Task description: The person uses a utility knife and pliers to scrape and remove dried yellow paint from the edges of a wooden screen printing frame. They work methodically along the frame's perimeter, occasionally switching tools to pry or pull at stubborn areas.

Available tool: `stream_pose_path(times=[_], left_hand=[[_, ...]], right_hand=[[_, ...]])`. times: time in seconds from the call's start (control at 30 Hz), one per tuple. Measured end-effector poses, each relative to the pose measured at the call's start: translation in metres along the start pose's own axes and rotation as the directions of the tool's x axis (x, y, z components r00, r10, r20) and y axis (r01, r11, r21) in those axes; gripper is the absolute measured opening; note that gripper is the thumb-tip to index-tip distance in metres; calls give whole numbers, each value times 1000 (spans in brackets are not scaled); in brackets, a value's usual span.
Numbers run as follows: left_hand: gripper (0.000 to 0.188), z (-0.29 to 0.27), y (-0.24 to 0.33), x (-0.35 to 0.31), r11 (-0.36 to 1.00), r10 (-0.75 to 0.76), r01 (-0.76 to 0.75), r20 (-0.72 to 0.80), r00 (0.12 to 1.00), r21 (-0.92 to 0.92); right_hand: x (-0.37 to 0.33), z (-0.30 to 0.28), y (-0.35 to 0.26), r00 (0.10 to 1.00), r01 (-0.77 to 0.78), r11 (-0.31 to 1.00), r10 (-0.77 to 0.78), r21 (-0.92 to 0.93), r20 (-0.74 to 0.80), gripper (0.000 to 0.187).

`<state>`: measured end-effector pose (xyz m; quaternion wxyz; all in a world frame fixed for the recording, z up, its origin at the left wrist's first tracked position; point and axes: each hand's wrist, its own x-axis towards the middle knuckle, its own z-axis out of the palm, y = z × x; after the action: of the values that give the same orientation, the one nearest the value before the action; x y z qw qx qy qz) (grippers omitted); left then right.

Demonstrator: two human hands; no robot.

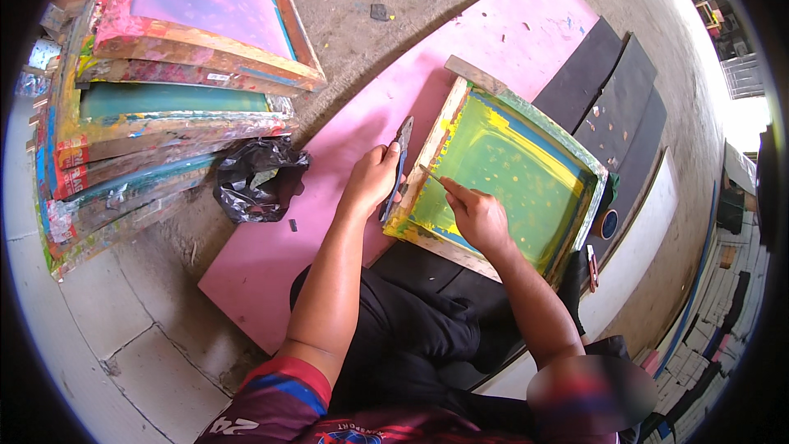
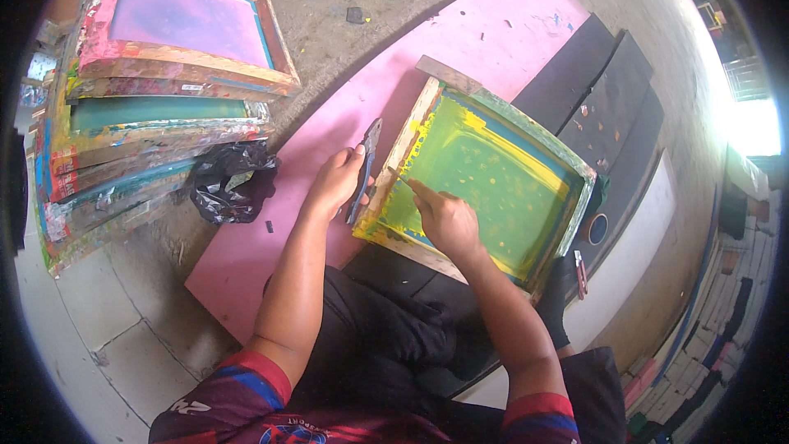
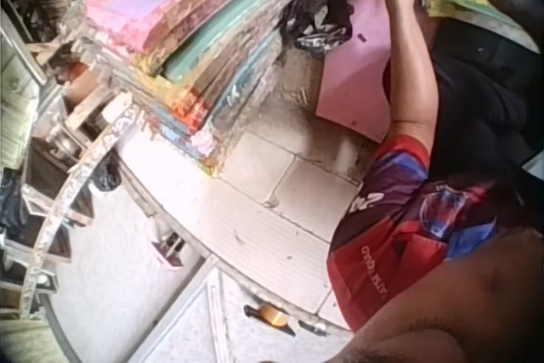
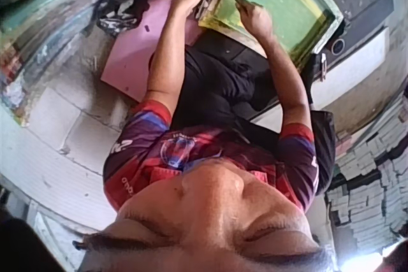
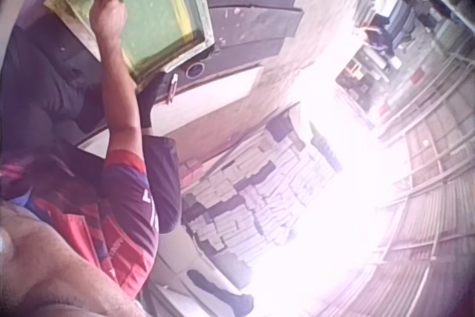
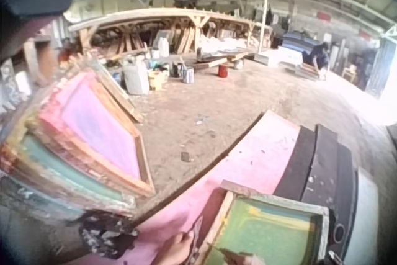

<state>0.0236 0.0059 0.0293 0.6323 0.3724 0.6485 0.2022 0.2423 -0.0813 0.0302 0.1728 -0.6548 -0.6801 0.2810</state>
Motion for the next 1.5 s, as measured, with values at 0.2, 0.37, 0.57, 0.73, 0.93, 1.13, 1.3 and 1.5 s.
stream_pose_path(times=[0.2, 0.37, 0.57, 0.73, 0.93, 1.13, 1.3, 1.5], left_hand=[[49, -1, -4, 3, 999, 5, -5, 2, 1000, 35], [48, 2, 0, 5, 997, 6, -4, -25, 1000, 72], [49, 4, -2, 6, 999, 17, -17, -20, 1000, 33], [49, -1, 3, -2, 999, -9, 10, -29, 1000, 31], [49, 1, 0, 2, 1000, 10, -10, -32, 999, 14], [46, 4, -1, 2, 1000, -4, 4, -17, 1000, 31], [45, -2, 0, 1, 999, -17, 16, 7, 1000, 40], [43, -3, -13, 13, 998, -2, 4, 32, 1000, -59]], right_hand=[[-5, -1, -19, 1000, -15, 958, 22, -286, 21, 35], [-3, 13, -2, 1000, -4, 991, 4, -134, 1, 37], [-2, 29, 21, 1000, 9, 997, -7, 77, -28, 38], [4, -3, -15, 976, -77, 963, 125, -257, 176, 37], [11, 19, 22, 998, -37, 936, 17, 351, 58, 35], [14, 29, 35, 990, 139, 923, -125, 358, -60, 36], [23, 7, 26, 830, -530, 592, 216, 607, 515, 39], [31, -16, 19, 579, -814, 80, 208, 576, 789, 40]])
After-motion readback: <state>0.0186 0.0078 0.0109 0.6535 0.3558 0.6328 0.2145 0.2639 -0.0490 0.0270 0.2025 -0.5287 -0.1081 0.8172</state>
